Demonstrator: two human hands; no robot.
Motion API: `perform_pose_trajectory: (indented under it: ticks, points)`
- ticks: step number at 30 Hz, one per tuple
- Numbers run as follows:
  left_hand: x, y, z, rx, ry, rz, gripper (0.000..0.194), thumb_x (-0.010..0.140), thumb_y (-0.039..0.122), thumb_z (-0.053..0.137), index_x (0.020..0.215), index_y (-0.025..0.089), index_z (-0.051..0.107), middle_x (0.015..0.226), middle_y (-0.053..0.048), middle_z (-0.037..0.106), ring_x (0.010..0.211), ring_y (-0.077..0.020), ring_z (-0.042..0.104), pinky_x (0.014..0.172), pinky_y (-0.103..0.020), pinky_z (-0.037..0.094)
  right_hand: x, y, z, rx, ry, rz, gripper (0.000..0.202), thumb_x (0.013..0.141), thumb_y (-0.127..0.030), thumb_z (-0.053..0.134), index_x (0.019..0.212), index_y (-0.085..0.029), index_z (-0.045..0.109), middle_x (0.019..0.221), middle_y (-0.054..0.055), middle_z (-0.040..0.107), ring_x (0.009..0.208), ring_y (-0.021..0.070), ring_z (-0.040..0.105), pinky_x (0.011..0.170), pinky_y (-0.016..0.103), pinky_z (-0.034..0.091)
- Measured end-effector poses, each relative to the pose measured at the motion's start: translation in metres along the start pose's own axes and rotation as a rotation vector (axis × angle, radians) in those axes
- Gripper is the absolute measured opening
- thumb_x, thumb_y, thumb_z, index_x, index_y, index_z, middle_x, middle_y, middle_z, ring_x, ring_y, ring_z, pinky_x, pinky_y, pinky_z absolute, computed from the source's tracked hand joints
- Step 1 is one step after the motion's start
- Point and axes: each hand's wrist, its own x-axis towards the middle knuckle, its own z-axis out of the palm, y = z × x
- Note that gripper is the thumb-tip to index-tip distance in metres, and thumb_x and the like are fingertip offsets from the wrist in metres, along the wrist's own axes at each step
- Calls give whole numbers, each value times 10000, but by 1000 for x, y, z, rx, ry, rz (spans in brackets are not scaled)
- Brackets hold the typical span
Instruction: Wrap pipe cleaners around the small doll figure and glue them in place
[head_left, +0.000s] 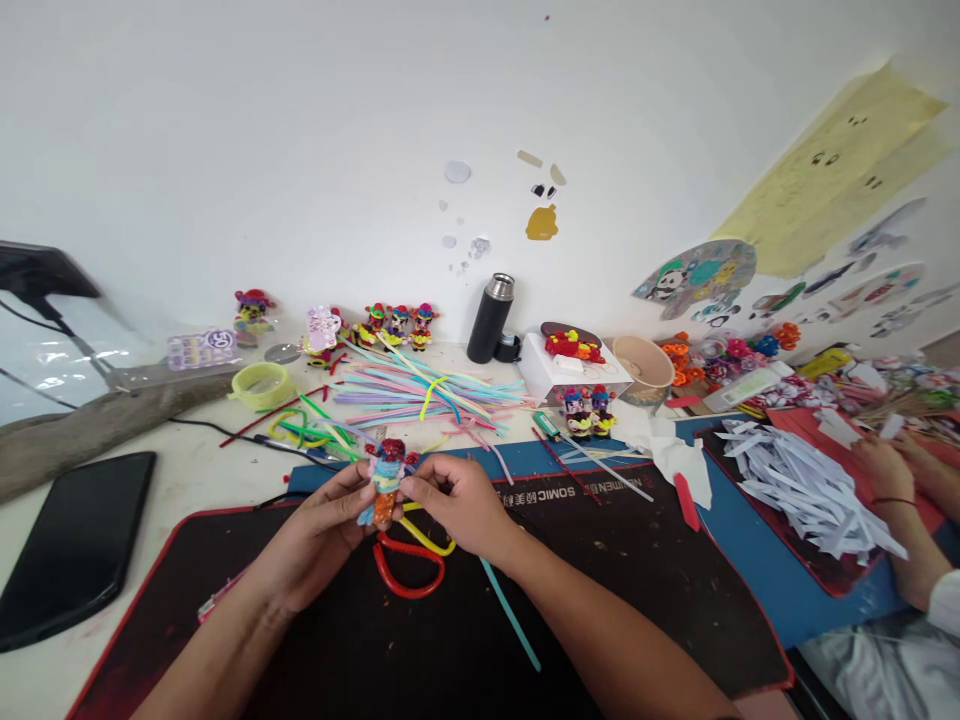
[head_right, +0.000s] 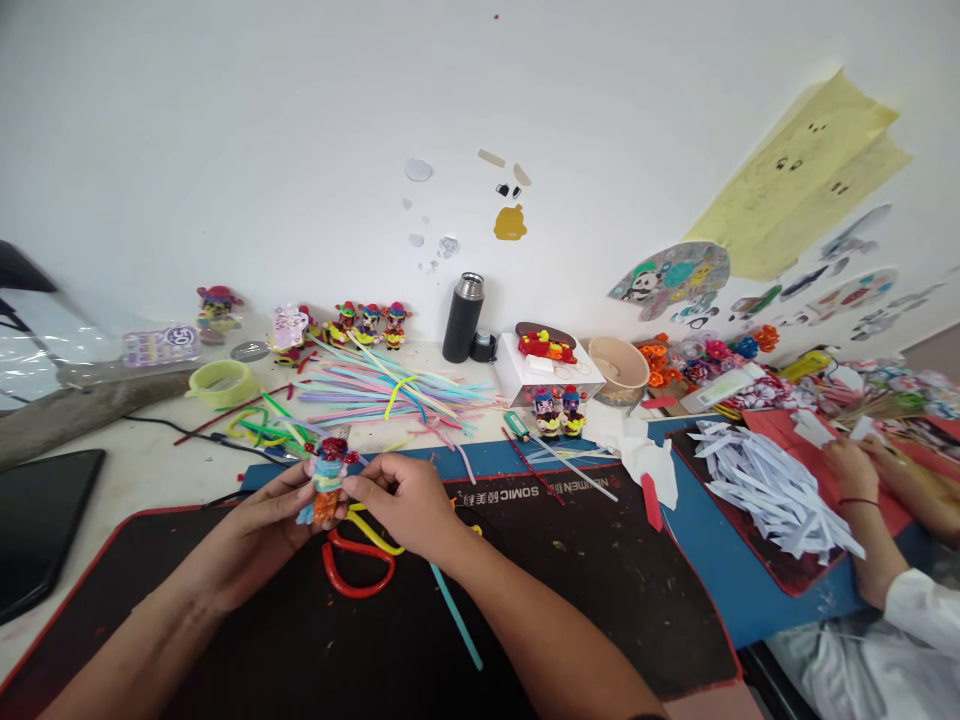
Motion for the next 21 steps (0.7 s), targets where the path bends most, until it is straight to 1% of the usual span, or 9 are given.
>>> perform_pose_trajectory:
  ticks: [4, 7, 11, 14, 17, 21]
  points:
    - [-1, 0, 0, 18, -14, -8, 329, 644, 256, 998, 909, 196, 812, 850, -37, 746, 733, -179, 668, 690, -286, 587, 1, 3, 1, 4, -2, 2, 405, 912, -563, 719, 771, -189, 658, 622, -42, 548, 559, 111, 417, 536, 255, 312]
    - [-1, 0, -1, 34, -18, -6, 310, 666, 264, 987, 912, 194, 811, 890, -45, 761, 778, -184, 679, 720, -278, 590, 1, 1, 0, 16, -12, 16, 427, 898, -592, 725, 766, -194, 643, 617, -43, 541, 560, 113, 425, 537, 256, 316]
    - [1, -1, -3, 50, -26, -18, 304, 677, 279, 982, 925, 194, 828, 956, -73, 800, 880, -220, 722, 809, -288, 594, -1, -4, 0, 56, -45, 44, 485, 868, -657, 735, 764, -196, 625, 602, -45, 535, 559, 116, 440, 541, 256, 331]
    - [2, -2, -5, 65, -52, -19, 325, 680, 303, 979, 959, 202, 846, 997, -97, 820, 920, -261, 747, 821, -314, 598, -2, -6, 0, 94, -80, 53, 520, 845, -696, 744, 788, -193, 628, 599, -50, 531, 545, 113, 442, 531, 252, 328]
    - [2, -2, -6, 88, -64, -20, 355, 666, 332, 987, 973, 206, 859, 988, -104, 833, 901, -271, 762, 806, -318, 602, -2, -7, 0, 139, -123, 76, 526, 834, -697, 762, 815, -188, 629, 588, -60, 529, 524, 103, 426, 519, 246, 321]
    - [1, -2, -6, 115, -70, -27, 334, 640, 347, 1000, 911, 199, 873, 937, -107, 842, 845, -267, 771, 783, -316, 605, -3, -6, -2, 202, -166, 112, 529, 813, -683, 796, 814, -185, 620, 560, -75, 522, 488, 85, 391, 493, 237, 295]
